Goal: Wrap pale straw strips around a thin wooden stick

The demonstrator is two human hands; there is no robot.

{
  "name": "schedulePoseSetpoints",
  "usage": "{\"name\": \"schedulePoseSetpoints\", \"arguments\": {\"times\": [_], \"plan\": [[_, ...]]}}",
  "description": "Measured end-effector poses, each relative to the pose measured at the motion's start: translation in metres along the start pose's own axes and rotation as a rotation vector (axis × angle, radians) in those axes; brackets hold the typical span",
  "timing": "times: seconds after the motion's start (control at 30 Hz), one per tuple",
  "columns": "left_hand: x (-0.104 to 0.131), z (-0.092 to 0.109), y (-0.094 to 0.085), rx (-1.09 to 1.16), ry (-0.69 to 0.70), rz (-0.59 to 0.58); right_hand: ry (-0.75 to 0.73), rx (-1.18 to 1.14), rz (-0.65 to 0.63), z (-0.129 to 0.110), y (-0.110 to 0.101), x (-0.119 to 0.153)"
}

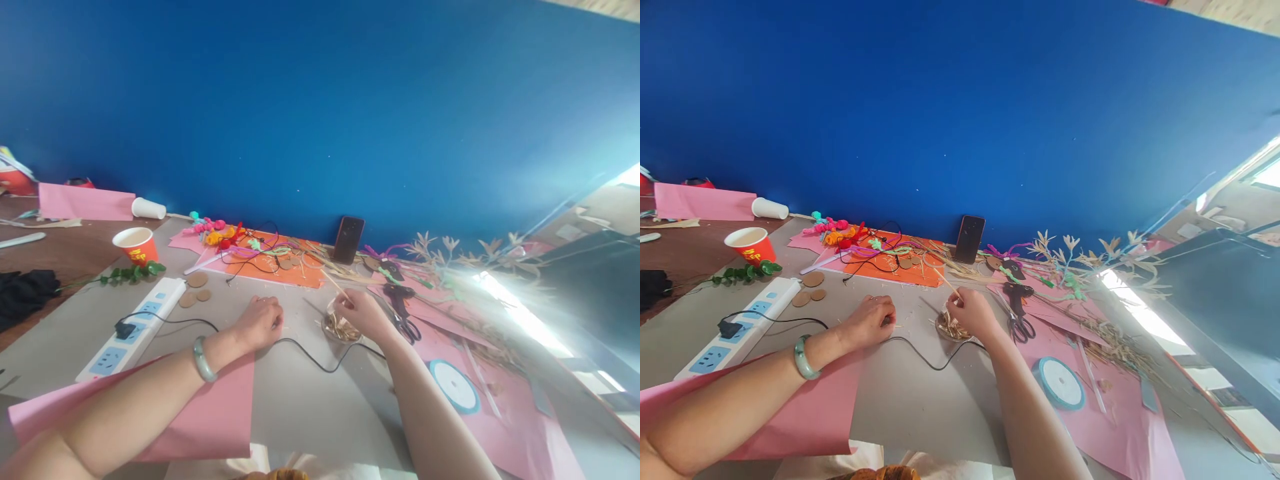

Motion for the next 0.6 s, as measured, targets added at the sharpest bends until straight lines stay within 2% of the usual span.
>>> {"name": "schedulePoseSetpoints", "arguments": {"times": [0.13,0.27,0.33,0.43,0.5,0.6], "plan": [[-0.001,-0.001,0.0,0.031,-0.019,-0.029,0.002,0.097,0.085,-0.001,-0.012,0.002],[-0.002,-0.004,-0.005,0.217,-0.063,0.046,-0.07,-0.01,0.165,-0.017,-0.011,0.01],[-0.002,-0.005,-0.003,0.424,-0.081,0.057,-0.091,-0.13,0.118,-0.026,0.003,0.015],[-0.001,-0.001,0.002,0.711,-0.079,0.027,-0.102,-0.272,-0.066,-0.041,0.038,0.024],[0.0,0.002,0.002,0.804,-0.069,0.023,-0.119,-0.328,-0.153,-0.05,0.056,0.03],[0.001,0.004,0.001,0.885,-0.069,0.017,-0.145,-0.412,-0.201,-0.058,0.068,0.034]]}}
Point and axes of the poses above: each hand's wrist, its own x-axis away from the middle knuckle, its own y-axis out of the palm, z = x × y, the point moved 10 cm from there along -x, towards the middle knuckle, and after that the axes turned 15 degrees about -x, right-handed, at the moved point
